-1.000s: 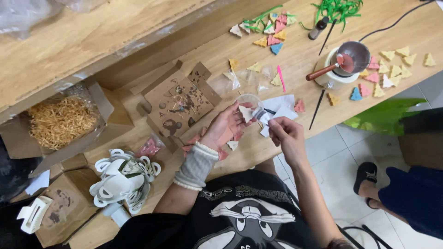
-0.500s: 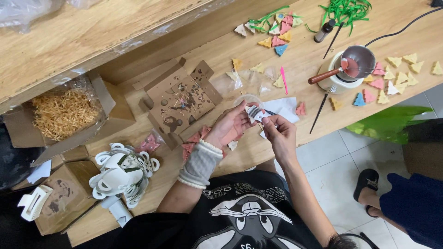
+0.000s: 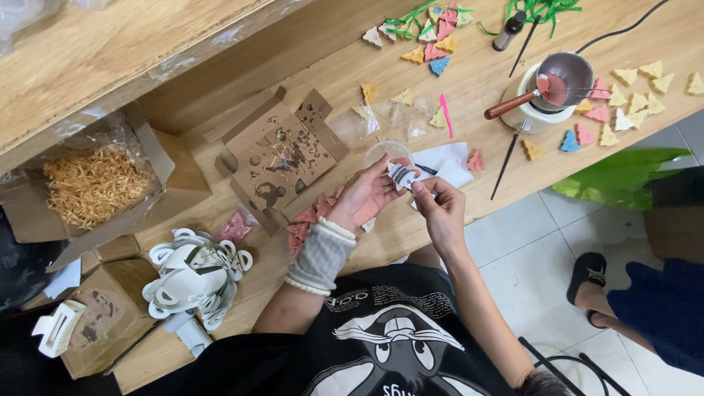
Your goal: Decorating small tree-shaped wax or clay ornaments with a brush and thin tool.
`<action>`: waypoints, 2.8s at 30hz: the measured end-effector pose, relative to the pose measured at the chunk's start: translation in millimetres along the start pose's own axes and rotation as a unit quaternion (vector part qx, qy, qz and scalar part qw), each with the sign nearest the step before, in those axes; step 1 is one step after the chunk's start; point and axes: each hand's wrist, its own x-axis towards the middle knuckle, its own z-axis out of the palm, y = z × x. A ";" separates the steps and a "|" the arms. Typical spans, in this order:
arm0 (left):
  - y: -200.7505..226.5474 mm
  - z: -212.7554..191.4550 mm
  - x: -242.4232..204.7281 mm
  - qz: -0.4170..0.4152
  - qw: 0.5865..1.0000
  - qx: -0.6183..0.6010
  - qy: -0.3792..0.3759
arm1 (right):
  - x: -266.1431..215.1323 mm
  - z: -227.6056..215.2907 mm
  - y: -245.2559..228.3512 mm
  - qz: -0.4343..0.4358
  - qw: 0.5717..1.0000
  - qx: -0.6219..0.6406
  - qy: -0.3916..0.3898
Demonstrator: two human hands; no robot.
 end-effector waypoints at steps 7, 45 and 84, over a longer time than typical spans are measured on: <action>2.5 1.5 -3.2 -0.008 1.000 -0.006 -0.003 | 4.7 4.3 2.8 -0.005 1.000 0.007 -0.004; 4.8 -7.5 7.3 -0.044 0.998 -0.051 -0.012 | 12.9 4.5 0.0 -0.003 1.000 -0.009 -0.019; 3.4 -6.4 10.0 -0.043 0.997 -0.063 -0.005 | 17.2 0.8 2.8 -0.024 0.998 -0.053 0.003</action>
